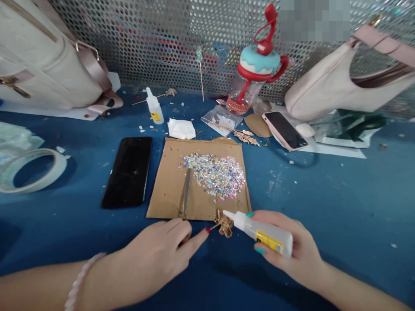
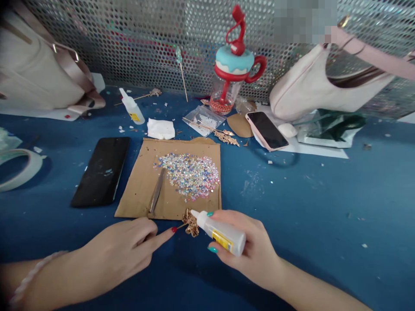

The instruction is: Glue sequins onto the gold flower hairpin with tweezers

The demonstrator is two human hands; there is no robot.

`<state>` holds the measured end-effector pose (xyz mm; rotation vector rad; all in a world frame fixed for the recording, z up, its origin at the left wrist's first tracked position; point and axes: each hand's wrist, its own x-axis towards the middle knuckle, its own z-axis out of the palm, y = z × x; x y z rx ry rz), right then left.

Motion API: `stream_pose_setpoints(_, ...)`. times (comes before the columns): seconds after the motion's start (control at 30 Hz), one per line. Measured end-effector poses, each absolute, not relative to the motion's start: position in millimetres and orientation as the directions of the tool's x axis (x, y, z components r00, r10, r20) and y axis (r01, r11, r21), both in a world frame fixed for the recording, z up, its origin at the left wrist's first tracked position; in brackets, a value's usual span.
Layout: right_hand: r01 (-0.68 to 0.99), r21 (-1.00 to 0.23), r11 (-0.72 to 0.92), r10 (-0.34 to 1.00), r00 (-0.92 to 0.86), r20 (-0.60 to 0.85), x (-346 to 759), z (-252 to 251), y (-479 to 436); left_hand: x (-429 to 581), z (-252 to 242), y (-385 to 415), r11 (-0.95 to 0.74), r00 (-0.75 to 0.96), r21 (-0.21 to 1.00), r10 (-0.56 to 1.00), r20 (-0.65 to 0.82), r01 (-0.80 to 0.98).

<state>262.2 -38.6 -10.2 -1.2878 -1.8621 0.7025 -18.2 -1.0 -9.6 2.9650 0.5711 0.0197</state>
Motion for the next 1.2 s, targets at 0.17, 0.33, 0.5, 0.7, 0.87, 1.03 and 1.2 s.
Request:
stream_pose_setpoints(0.17,0.503,-0.814,0.291,0.955,-0.201,0.218,263.8,-9.6,-40.8,-19.1,-15.9,0.7,-0.937,0.942,0.097,0.335,-0.016,0.335)
stream_pose_setpoints(0.33,0.469,-0.848,0.246,0.969,-0.136,0.205,264.3,-7.8,-40.5,-20.6,-20.6,-0.6,-0.936,0.939,0.096,0.342,0.021,0.339)
stream_pose_setpoints(0.5,0.451,-0.867,0.212,0.977,-0.098,0.188,260.7,-2.8,-33.7,-18.6,-10.7,2.4,-0.936,0.939,0.108,0.342,0.038,0.336)
stream_pose_setpoints(0.7,0.432,-0.881,0.196,0.979,-0.133,0.152,262.4,-4.0,-33.8,-15.1,-5.7,6.2,-0.924,0.931,0.151,0.362,0.048,0.352)
stream_pose_setpoints(0.87,0.484,-0.855,0.186,0.981,-0.134,0.137,264.4,-6.2,-35.0,-16.3,-11.9,6.0,-0.914,0.927,0.174,0.375,0.018,0.366)
stream_pose_setpoints(1.03,0.522,-0.838,0.159,0.987,-0.093,0.129,264.8,-8.3,-36.9,-16.7,-12.5,5.9,-0.906,0.924,0.196,0.384,0.003,0.376)
stream_pose_setpoints(1.2,0.525,-0.839,0.146,0.989,-0.075,0.125,265.7,-9.9,-38.8,-16.7,-14.3,6.5,-0.91,0.93,0.201,0.367,-0.013,0.362)
